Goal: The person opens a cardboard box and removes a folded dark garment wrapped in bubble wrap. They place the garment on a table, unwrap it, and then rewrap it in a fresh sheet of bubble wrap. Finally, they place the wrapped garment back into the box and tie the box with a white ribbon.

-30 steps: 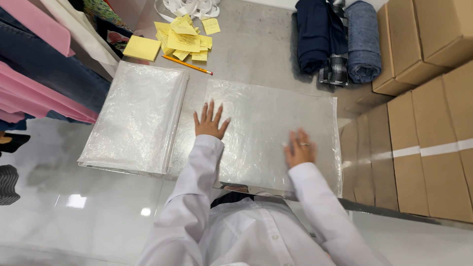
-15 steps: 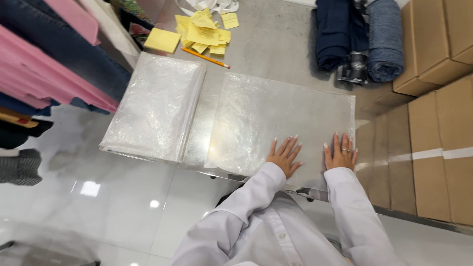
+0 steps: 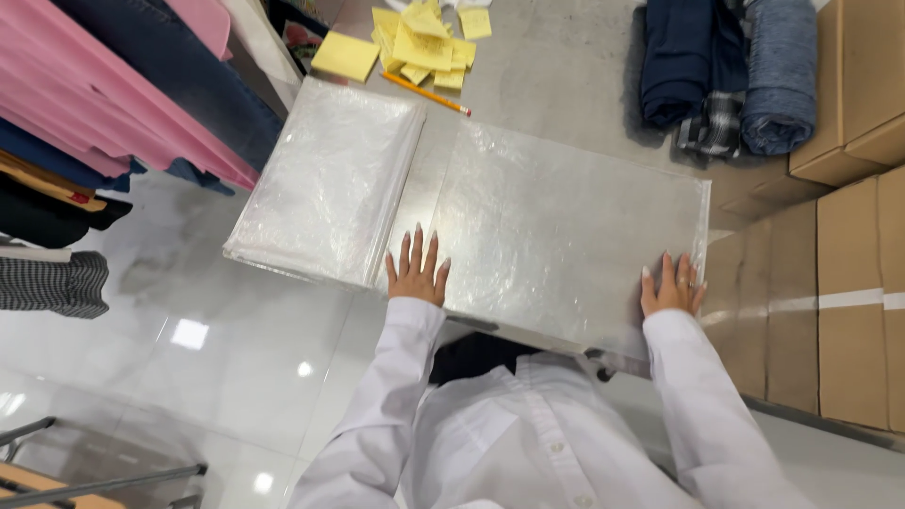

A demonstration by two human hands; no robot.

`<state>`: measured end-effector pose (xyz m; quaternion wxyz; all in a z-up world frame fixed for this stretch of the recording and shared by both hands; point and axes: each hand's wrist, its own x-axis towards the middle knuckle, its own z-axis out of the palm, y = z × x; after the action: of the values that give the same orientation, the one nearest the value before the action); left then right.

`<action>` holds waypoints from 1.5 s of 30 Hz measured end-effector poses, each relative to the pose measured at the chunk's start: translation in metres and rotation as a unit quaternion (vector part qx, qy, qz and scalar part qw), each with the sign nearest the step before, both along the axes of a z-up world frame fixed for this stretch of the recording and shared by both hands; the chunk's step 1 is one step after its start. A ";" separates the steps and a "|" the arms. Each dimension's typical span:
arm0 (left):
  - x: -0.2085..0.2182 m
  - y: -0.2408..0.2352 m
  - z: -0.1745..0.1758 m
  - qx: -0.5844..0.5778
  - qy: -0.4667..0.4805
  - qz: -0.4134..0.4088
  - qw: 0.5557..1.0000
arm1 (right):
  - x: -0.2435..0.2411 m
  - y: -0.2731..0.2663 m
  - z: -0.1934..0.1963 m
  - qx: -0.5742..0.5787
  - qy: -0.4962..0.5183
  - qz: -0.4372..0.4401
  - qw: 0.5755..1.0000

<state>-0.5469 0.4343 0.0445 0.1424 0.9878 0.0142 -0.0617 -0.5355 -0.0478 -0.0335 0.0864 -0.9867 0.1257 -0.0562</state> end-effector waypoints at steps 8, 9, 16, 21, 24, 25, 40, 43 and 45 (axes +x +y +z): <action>-0.001 0.000 -0.009 -0.007 -0.034 0.008 0.999 | -0.010 0.235 0.037 0.184 -0.029 0.333 0.924; 0.000 -0.001 -0.009 -0.001 -0.028 0.013 1.000 | -0.017 0.256 0.044 0.129 -0.009 0.380 0.916; 0.000 -0.002 -0.007 0.016 0.001 0.013 1.000 | -0.024 0.222 0.045 0.049 -0.048 0.397 0.915; 0.008 -0.002 -0.021 0.060 0.013 0.013 0.998 | -0.062 0.077 0.027 -0.041 -0.061 0.269 0.960; 0.003 -0.006 -0.023 0.057 0.007 0.016 0.998 | -0.101 0.011 0.029 -0.064 -0.039 0.181 0.981; 0.002 -0.004 -0.022 0.052 0.002 0.017 0.999 | -0.111 -0.003 0.032 -0.052 -0.037 0.153 0.986; 0.057 -0.004 -0.057 -0.049 0.036 0.162 0.985 | -0.094 -0.010 0.017 -0.029 0.046 0.044 0.998; 0.075 0.006 -0.076 -0.041 0.070 0.181 0.980 | -0.053 0.005 -0.009 0.045 0.024 0.065 0.997; 0.087 0.011 -0.046 -0.067 0.115 0.180 0.975 | -0.039 0.063 0.031 0.154 0.027 0.113 0.981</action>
<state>-0.4599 0.4457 -0.0015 0.2141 0.9436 0.2039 -0.1492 -0.5745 0.0148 -0.0021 0.2399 -0.9705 0.0231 0.0009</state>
